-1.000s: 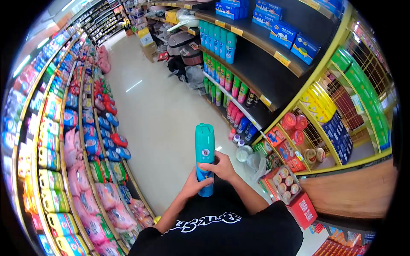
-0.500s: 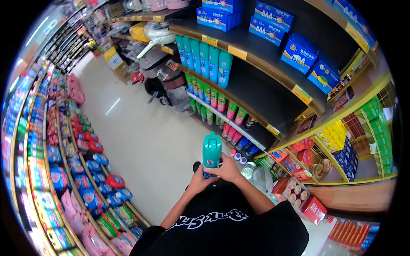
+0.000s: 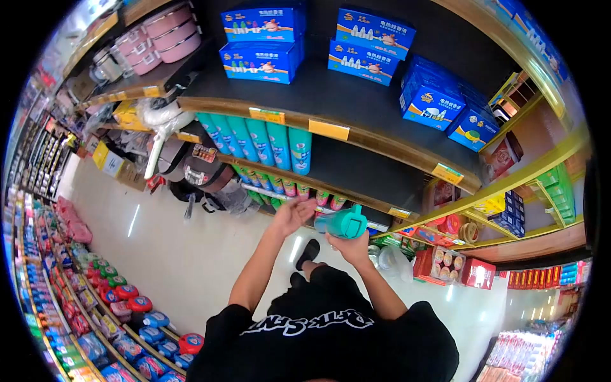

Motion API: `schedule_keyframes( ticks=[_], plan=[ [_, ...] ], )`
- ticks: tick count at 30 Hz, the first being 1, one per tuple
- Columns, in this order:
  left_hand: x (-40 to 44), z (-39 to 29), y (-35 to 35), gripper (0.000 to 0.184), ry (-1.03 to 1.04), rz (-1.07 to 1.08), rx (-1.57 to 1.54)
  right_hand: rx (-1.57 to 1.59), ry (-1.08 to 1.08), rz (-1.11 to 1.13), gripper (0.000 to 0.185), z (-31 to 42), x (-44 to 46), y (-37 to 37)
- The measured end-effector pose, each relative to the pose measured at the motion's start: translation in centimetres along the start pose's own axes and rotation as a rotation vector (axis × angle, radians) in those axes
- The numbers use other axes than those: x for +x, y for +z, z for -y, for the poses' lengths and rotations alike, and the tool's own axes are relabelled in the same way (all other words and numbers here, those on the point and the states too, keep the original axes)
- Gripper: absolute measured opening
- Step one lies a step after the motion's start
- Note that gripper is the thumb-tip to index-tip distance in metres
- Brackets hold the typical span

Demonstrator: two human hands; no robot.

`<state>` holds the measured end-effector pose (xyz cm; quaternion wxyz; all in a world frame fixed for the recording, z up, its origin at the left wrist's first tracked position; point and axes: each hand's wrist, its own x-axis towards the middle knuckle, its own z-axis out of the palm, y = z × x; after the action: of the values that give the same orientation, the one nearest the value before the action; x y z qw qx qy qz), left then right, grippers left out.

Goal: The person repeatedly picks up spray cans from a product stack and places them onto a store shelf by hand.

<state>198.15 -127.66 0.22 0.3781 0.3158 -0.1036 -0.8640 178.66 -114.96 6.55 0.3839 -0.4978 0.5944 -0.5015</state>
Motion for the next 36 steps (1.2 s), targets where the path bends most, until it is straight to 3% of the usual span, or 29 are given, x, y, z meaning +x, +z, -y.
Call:
schedule_keyframes(
  ticks=[2,5,6,12,15,19,23,26,29,32,36],
  plan=[
    [4.1,-1.6,0.3,0.057,0.013,-0.031,-0.204,0.065,-0.014,-0.034,0.052,-0.7,1.9,0.3],
    [9.1,-4.1,0.9,0.059,-0.076,-0.135,-0.531,0.07,-0.121,-0.169,0.055,0.9,4.6,1.2],
    [10.1,-4.8,1.6,0.058,-0.085,-0.213,-0.606,-0.068,-0.181,-0.153,0.068,1.1,5.5,1.2],
    [14.7,-5.9,0.7,0.048,0.052,-0.189,-0.64,-0.104,-0.385,-0.297,0.074,-0.7,10.5,2.4],
    [16.5,-6.0,1.0,0.043,0.101,-0.183,-0.646,-0.157,-0.384,-0.345,0.072,-1.6,12.7,2.8],
    [17.5,-6.8,2.7,0.038,0.17,-0.222,-0.612,-0.05,-0.08,-0.311,0.068,-1.2,13.6,3.8],
    [18.4,-7.3,3.1,0.037,0.131,-0.209,-0.602,-0.141,-0.006,-0.335,0.062,0.7,14.7,4.7],
    [18.8,-7.2,2.3,0.035,0.083,-0.116,-0.505,-0.177,-0.02,-0.393,0.056,0.4,15.3,6.5],
    [17.2,-7.4,-1.1,0.03,-0.087,-0.254,-0.037,-0.208,-0.022,-0.448,0.053,1.2,15.6,8.1],
    [11.6,-9.3,-1.0,0.025,-0.155,-0.203,0.261,-0.174,0.015,-0.433,0.056,-0.8,16.3,9.9],
    [9.5,-10.0,-2.8,0.023,-0.13,-0.113,0.404,-0.256,0.098,-0.439,0.059,0.8,17.6,12.3]
  ],
)
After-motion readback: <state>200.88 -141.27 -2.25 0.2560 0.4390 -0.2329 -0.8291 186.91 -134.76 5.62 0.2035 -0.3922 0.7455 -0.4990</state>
